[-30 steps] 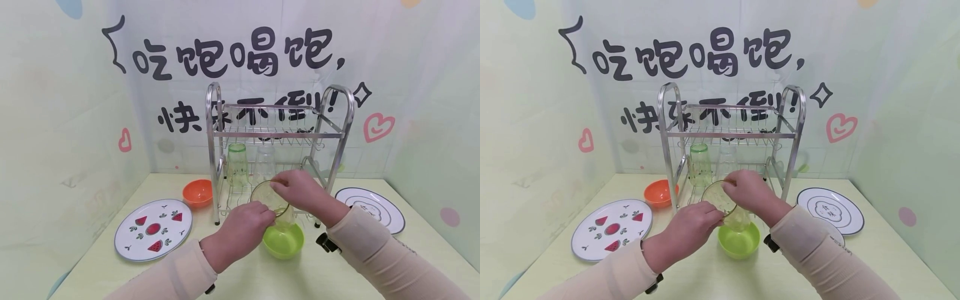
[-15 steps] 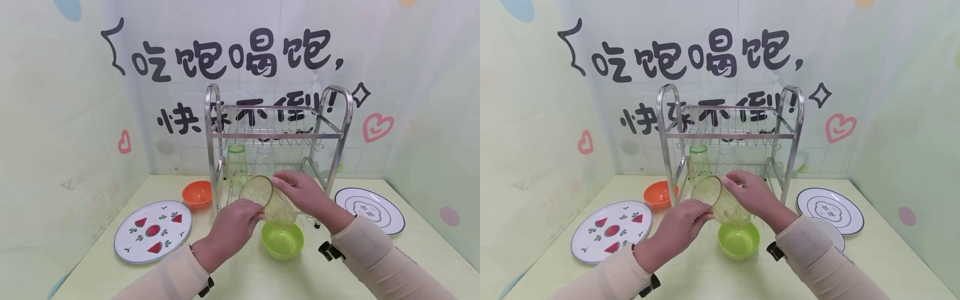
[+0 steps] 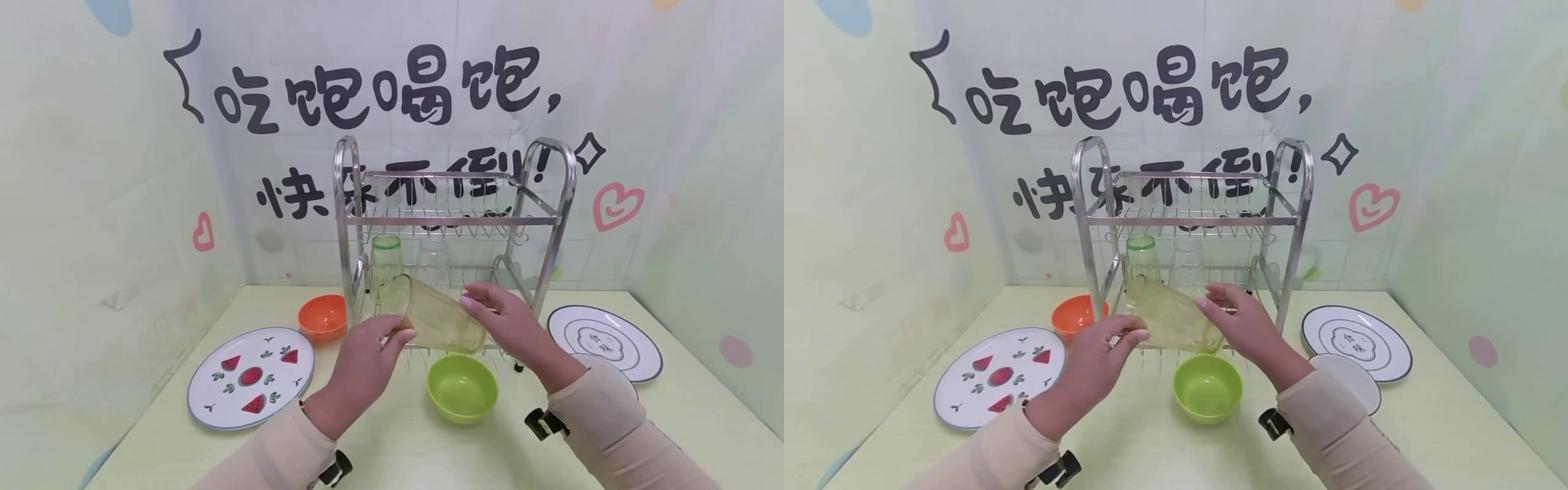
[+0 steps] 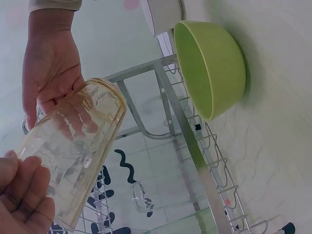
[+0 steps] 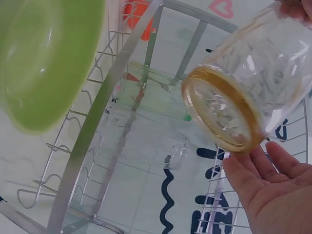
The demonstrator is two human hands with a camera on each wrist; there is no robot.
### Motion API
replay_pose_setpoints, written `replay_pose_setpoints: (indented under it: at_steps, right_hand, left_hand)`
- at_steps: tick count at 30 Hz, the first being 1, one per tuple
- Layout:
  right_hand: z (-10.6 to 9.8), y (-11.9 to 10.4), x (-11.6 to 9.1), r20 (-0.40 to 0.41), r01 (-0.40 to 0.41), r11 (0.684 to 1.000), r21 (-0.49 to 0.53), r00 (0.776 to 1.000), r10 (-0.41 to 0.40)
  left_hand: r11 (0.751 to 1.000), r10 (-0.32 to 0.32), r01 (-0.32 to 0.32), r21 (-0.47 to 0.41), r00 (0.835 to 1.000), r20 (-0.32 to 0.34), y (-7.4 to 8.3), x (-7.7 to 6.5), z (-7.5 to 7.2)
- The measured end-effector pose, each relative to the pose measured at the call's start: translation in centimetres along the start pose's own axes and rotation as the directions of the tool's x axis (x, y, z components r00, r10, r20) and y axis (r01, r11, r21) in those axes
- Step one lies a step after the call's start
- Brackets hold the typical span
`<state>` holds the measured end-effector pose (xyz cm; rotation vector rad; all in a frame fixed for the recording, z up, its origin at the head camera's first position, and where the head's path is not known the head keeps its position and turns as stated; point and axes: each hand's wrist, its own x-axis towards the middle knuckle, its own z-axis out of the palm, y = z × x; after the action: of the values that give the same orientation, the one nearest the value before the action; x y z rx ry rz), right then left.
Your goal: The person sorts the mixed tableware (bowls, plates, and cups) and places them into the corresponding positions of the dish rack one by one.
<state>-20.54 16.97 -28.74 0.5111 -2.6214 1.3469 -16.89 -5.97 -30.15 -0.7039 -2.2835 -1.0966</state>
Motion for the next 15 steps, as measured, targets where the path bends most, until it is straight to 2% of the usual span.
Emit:
replay_pose_setpoints:
  at_steps: [4,9,15]
  right_hand:
    - [0.4,0.8,-0.2,-0.022,-0.028,0.998,0.05,0.999,0.029]
    - [0.9,1.7,-0.5,-0.043,-0.067,0.99,0.121,0.996,0.073]
    - [1.3,2.0,-0.9,-0.022,-0.111,0.965,0.238,0.993,0.119]
  left_hand:
    - [0.987,-0.115,0.111,-0.113,0.993,-0.027,-0.4,-0.1,-0.2]
    - [0.934,-0.265,0.252,-0.252,0.964,-0.019,-0.6,-0.2,-0.5]
    - [0.898,-0.325,0.3,-0.322,0.946,-0.023,-0.4,-0.2,-0.9]
